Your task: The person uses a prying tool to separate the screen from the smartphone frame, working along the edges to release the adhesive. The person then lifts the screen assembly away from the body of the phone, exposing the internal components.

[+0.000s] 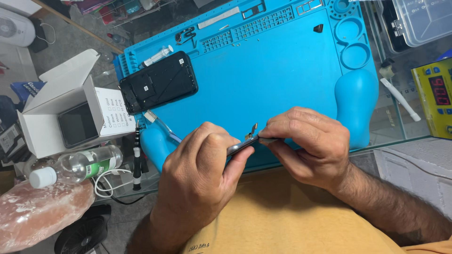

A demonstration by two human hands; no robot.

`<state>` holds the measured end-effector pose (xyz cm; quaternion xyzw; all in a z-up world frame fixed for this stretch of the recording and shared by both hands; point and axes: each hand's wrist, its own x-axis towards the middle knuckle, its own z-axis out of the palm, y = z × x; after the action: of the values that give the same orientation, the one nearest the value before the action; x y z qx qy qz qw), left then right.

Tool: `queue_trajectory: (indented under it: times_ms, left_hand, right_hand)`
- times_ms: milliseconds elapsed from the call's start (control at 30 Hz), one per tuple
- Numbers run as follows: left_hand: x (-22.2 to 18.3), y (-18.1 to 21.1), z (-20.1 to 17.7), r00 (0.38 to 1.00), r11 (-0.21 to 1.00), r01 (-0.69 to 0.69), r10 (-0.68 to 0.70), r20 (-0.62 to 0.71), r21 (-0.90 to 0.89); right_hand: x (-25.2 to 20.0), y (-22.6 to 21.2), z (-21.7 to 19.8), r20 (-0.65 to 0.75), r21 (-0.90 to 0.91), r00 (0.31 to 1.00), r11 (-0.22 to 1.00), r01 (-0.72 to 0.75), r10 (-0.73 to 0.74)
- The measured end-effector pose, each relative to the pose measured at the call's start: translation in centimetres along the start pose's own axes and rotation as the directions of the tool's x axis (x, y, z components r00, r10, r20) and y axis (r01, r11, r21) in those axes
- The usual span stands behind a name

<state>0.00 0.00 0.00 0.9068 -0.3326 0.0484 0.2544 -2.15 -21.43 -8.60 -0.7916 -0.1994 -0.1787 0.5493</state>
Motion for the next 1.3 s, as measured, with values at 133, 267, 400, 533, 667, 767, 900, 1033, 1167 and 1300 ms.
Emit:
queue_trajectory:
  times_ms: [133,267,400,533,667,767,900,1033,1167,1300]
  left_hand:
    - [0.0,0.0,-0.1,1.0,1.0,0.005,-0.006,0.011,0.026]
    - [0.4,-0.1,0.1,1.0,0.998,0.024,-0.025,0.014,0.063]
    - [0.6,-0.5,0.4,0.998,0.993,0.047,-0.052,0.044,0.104]
    - [1.2,-0.5,0.3,0.996,0.997,0.056,-0.058,0.061,0.048]
    - [1.7,-0.8,0.4,0.991,0.993,0.109,-0.112,0.073,0.036]
    - [1.6,-0.9,0.3,0.99,0.991,0.12,-0.124,0.071,0.055]
    - [1.3,-0.9,0.3,0.988,0.988,0.141,-0.144,0.053,0.06]
    - [1.4,-1.5,0.5,0.98,0.979,0.193,-0.197,0.044,0.071]
    - [1.6,-1.6,0.6,0.972,0.972,0.223,-0.228,0.063,0.07]
    - [1.7,-1.3,0.5,0.962,0.963,0.26,-0.265,0.061,0.078]
  right_hand:
    - [0.5,-0.3,-0.2,0.023,-0.023,1.0,1.0,-0.012,0.012]
    - [1.4,-0.5,-0.6,0.043,-0.09,0.999,0.995,0.031,-0.027]
    - [1.4,0.0,-0.8,0.044,-0.083,0.998,0.995,-0.051,0.055]
    - [1.3,0.4,-1.1,0.051,-0.095,0.985,0.982,-0.161,0.166]
    - [1.8,0.4,-0.9,0.05,-0.051,0.979,0.979,-0.197,0.199]
    - [1.6,0.5,-0.1,0.011,0.01,0.963,0.963,-0.269,0.269]
    - [1.5,0.5,0.8,-0.02,0.137,0.926,0.918,-0.372,0.378]
    - [2.0,0.6,0.0,0.023,0.186,0.911,0.894,-0.408,0.412]
    - [2.4,0.6,-0.3,0.072,0.148,0.904,0.891,-0.428,0.422]
    - [2.3,1.4,0.6,0.071,0.238,0.856,0.825,-0.513,0.511]
